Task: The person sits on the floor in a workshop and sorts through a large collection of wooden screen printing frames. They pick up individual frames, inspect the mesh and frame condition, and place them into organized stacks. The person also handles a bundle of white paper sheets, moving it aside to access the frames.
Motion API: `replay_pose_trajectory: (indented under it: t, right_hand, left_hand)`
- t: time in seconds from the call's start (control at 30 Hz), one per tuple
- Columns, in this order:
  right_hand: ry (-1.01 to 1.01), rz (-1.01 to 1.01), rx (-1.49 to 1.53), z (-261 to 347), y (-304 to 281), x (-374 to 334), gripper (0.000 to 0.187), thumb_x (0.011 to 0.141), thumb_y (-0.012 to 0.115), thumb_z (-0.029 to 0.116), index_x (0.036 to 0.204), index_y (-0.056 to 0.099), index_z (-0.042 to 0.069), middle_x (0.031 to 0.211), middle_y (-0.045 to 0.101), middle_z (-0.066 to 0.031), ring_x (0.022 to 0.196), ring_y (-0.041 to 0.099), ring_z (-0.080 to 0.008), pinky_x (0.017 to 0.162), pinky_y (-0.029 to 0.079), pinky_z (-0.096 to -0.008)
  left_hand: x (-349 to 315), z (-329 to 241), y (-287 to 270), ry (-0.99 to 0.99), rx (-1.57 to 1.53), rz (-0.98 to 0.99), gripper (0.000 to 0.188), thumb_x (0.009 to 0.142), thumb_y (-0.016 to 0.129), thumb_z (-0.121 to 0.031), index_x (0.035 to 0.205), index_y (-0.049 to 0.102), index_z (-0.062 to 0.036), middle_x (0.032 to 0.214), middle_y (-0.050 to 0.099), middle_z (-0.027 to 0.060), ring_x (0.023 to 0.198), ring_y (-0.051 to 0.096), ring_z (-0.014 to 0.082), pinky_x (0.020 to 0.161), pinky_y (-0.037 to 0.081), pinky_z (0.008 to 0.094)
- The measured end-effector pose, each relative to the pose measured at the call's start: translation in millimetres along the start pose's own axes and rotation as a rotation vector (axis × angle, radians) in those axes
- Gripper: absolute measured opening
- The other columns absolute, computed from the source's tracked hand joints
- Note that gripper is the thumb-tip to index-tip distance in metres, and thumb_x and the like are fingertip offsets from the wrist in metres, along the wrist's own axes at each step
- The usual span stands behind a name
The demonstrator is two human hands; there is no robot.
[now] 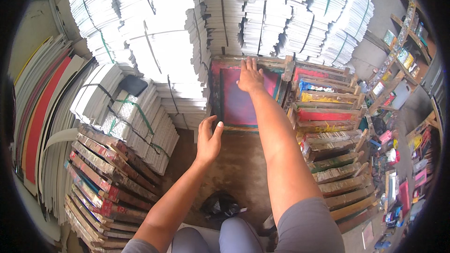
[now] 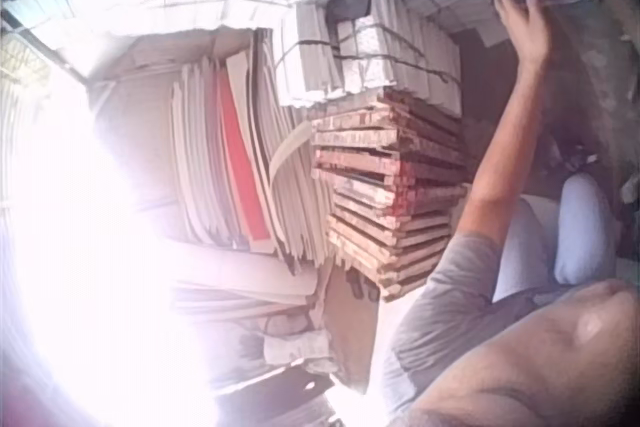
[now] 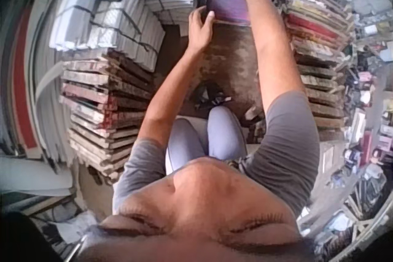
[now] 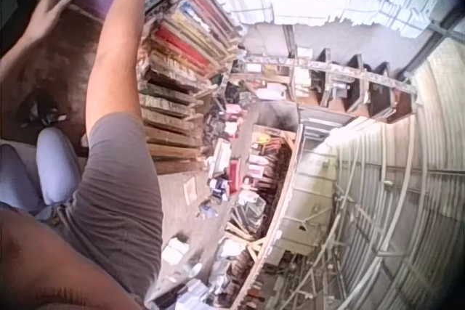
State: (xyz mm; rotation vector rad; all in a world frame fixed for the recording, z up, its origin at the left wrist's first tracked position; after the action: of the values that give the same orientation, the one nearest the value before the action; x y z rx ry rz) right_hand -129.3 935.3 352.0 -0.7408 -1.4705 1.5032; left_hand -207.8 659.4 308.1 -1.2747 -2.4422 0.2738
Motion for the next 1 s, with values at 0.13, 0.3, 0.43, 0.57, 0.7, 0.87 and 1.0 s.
replay_pose_trajectory:
  t: [0.13, 0.3, 0.43, 0.57, 0.7, 0.87, 1.0]
  right_hand:
    - [-0.045, -0.034, -0.049, -8.0, 2.7, 12.4, 0.09, 0.088, 0.076, 0.031, 0.16, 0.025, 0.011, 0.161, 0.032, -0.0085, 0.152, 0.024, -0.0273, 0.121, 0.029, -0.0525]
    - [-0.255, -0.244, -0.222, 4.3, -16.8, -5.2, 0.06, 0.082, 0.078, 0.02, 0.134, 0.05, 0.012, 0.128, 0.056, -0.0094, 0.128, 0.05, -0.027, 0.104, 0.044, -0.0503]
    - [-0.361, -0.269, -0.114, 0.6, -13.5, -27.4, 0.045, 0.081, 0.078, 0.017, 0.12, 0.055, 0.013, 0.115, 0.062, -0.009, 0.116, 0.059, -0.0286, 0.094, 0.047, -0.0474]
    - [-0.45, -0.242, -0.034, 4.4, -24.7, -64.7, 0.043, 0.082, 0.079, 0.018, 0.118, 0.055, 0.014, 0.11, 0.065, -0.0065, 0.111, 0.062, -0.028, 0.089, 0.047, -0.0457]
    - [-0.618, -0.282, 0.051, 21.3, -56.9, -106.8, 0.053, 0.076, 0.082, 0.014, 0.123, 0.059, 0.014, 0.114, 0.065, -0.0044, 0.113, 0.061, -0.0264, 0.092, 0.046, -0.0446]
    - [-0.777, -0.333, 0.175, 72.3, -147.7, -160.6, 0.052, 0.072, 0.081, 0.009, 0.121, 0.065, 0.014, 0.112, 0.066, -0.0038, 0.111, 0.062, -0.0271, 0.096, 0.047, -0.0418]
    - [-0.919, -0.392, 0.292, 136.1, -241.6, -219.7, 0.05, 0.07, 0.078, 0.006, 0.119, 0.068, 0.014, 0.109, 0.068, -0.004, 0.108, 0.063, -0.0278, 0.094, 0.049, -0.0414]
  left_hand:
    - [5.6, 19.3, -2.6, -0.056, -0.043, 0.014, 0.051, 0.101, 0.06, -0.038, 0.135, 0.054, 0.0002, 0.144, 0.047, 0.0237, 0.137, 0.044, 0.0381, 0.114, 0.036, 0.0447]
    - [-2.1, 38.5, 2.2, -0.119, -0.065, 0.006, 0.046, 0.1, 0.062, -0.035, 0.131, 0.058, -0.0002, 0.139, 0.051, 0.0207, 0.131, 0.05, 0.0352, 0.111, 0.039, 0.0424]
    - [-11.3, 47.4, -0.1, -0.094, -0.061, -0.015, 0.044, 0.099, 0.063, -0.034, 0.128, 0.06, -0.0004, 0.133, 0.056, 0.0199, 0.128, 0.052, 0.0341, 0.109, 0.041, 0.0414]
    - [-31.8, 51.3, -14.6, -0.143, -0.079, -0.021, 0.044, 0.096, 0.067, -0.032, 0.127, 0.061, 0.0001, 0.131, 0.058, 0.0203, 0.125, 0.055, 0.0341, 0.107, 0.043, 0.0422]
    - [-44.6, 47.1, -43.8, -0.082, -0.06, -0.079, 0.057, 0.094, 0.072, -0.032, 0.136, 0.054, 0.0012, 0.137, 0.055, 0.0229, 0.129, 0.053, 0.0366, 0.109, 0.042, 0.0437]
    - [-50.4, 12.4, -85.4, 0.194, 0.055, -0.109, 0.075, 0.092, 0.073, -0.028, 0.151, 0.036, 0.0023, 0.15, 0.044, 0.0253, 0.14, 0.043, 0.0402, 0.116, 0.034, 0.0436]
    - [-95.7, 5.0, -131.8, 0.078, 0.075, -0.078, 0.042, 0.099, 0.06, -0.029, 0.126, 0.054, 0.0021, 0.096, 0.064, 0.0178, 0.087, 0.062, 0.0333, 0.081, 0.05, 0.0422]
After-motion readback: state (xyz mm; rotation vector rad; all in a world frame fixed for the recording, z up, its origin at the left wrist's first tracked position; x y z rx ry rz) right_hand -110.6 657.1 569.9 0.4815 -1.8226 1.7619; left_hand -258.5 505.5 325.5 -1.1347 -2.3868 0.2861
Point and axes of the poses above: each hand's wrist, its own x-axis towards the middle knuckle, its own y-axis out of the palm, z = x × y, the point moved 9 cm from there along x, towards the middle knuckle
